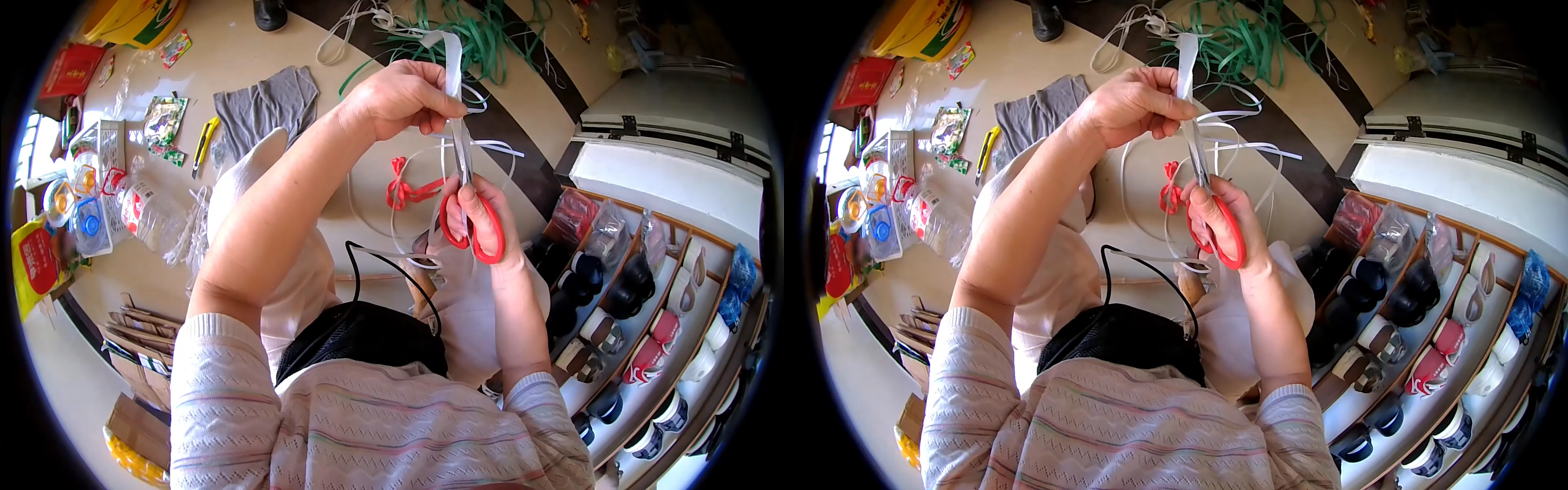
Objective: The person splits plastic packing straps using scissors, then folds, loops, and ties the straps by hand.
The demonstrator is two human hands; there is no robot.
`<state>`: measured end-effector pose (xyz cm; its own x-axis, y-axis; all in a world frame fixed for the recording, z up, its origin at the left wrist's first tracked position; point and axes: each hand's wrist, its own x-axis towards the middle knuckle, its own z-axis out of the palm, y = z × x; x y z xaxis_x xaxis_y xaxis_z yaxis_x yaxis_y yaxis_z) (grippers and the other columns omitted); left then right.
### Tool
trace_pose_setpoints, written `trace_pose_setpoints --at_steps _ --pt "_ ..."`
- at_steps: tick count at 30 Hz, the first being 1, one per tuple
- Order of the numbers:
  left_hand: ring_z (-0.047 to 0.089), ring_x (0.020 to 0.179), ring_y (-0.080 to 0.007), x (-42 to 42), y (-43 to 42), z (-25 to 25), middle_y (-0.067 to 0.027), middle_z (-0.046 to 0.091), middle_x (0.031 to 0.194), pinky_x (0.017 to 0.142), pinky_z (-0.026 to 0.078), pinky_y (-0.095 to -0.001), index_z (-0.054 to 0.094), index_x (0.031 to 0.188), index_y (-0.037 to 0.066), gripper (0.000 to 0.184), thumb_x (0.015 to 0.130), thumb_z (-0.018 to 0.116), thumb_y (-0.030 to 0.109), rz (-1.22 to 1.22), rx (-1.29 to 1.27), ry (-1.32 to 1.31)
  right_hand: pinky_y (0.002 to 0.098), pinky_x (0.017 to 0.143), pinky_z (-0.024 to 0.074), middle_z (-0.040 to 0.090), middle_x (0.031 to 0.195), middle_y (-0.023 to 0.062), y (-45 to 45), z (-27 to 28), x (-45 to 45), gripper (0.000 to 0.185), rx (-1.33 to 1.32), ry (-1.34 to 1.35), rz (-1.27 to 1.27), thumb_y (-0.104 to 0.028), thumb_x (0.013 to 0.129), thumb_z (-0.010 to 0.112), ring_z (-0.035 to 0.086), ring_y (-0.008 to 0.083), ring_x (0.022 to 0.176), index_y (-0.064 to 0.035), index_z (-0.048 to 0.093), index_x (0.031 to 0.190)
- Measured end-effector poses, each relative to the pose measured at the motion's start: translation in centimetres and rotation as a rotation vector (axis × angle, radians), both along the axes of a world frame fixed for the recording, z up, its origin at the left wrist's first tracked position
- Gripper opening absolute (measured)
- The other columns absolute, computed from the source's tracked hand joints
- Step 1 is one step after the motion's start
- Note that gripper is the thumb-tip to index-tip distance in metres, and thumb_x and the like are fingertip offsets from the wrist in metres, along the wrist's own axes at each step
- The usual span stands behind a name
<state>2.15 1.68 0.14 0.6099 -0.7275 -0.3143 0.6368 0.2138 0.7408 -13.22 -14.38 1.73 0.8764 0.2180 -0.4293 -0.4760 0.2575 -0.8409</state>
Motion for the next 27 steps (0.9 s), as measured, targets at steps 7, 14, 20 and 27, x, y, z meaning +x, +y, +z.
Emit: trace_pose_setpoints --at_steps 7,14,20,27 --pt "0.057 0.052 -0.0095 0.2 0.5 0.9 -0.0028 0.060 0.066 0.041 0.041 -0.0190 0.059 0.079 0.005 0.008 0.076 0.067 0.004 0.001 -0.074 0.110 0.0172 0.042 0.0280 0.040 0.058 -0.0042 -0.1 0.3 -0.7 0.033 -0.026 0.087 0.034 -0.037 0.087 0.058 0.036 0.0032 0.047 -0.0052 0.051 0.090" --pt "0.057 0.052 -0.0081 0.8 1.2 1.8 -0.0022 0.061 0.069 0.041 0.040 -0.0181 0.063 0.088 0.003 0.011 0.078 0.067 0.007 -0.155 -0.149 0.084 0.0168 0.041 0.0216 0.041 0.060 -0.0095 0.5 0.2 -1.0 0.021 0.063 0.033 0.025 -0.028 0.087 0.060 0.031 -0.0004 0.046 -0.0086 0.056 0.094" --pt "0.057 0.052 -0.0100 1.0 1.3 1.5 -0.0038 0.061 0.066 0.044 0.042 -0.0201 0.063 0.075 0.001 0.009 0.076 0.068 0.008 -0.054 -0.032 -0.068 0.0169 0.043 0.0271 0.040 0.058 -0.0054 0.0 0.4 -1.0 0.034 -0.024 0.046 0.062 -0.037 0.086 0.059 0.035 0.0027 0.048 -0.0045 0.051 0.091" --pt "0.053 0.049 -0.0096 0.7 0.7 1.5 -0.0038 0.057 0.060 0.043 0.040 -0.0224 0.061 0.070 0.000 0.010 0.074 0.067 0.007 0.069 0.152 -0.212 0.0178 0.043 0.0284 0.041 0.058 -0.0046 0.5 -0.1 -1.0 0.030 -0.103 0.058 0.006 -0.034 0.088 0.057 0.036 0.0038 0.048 -0.0040 0.052 0.092"
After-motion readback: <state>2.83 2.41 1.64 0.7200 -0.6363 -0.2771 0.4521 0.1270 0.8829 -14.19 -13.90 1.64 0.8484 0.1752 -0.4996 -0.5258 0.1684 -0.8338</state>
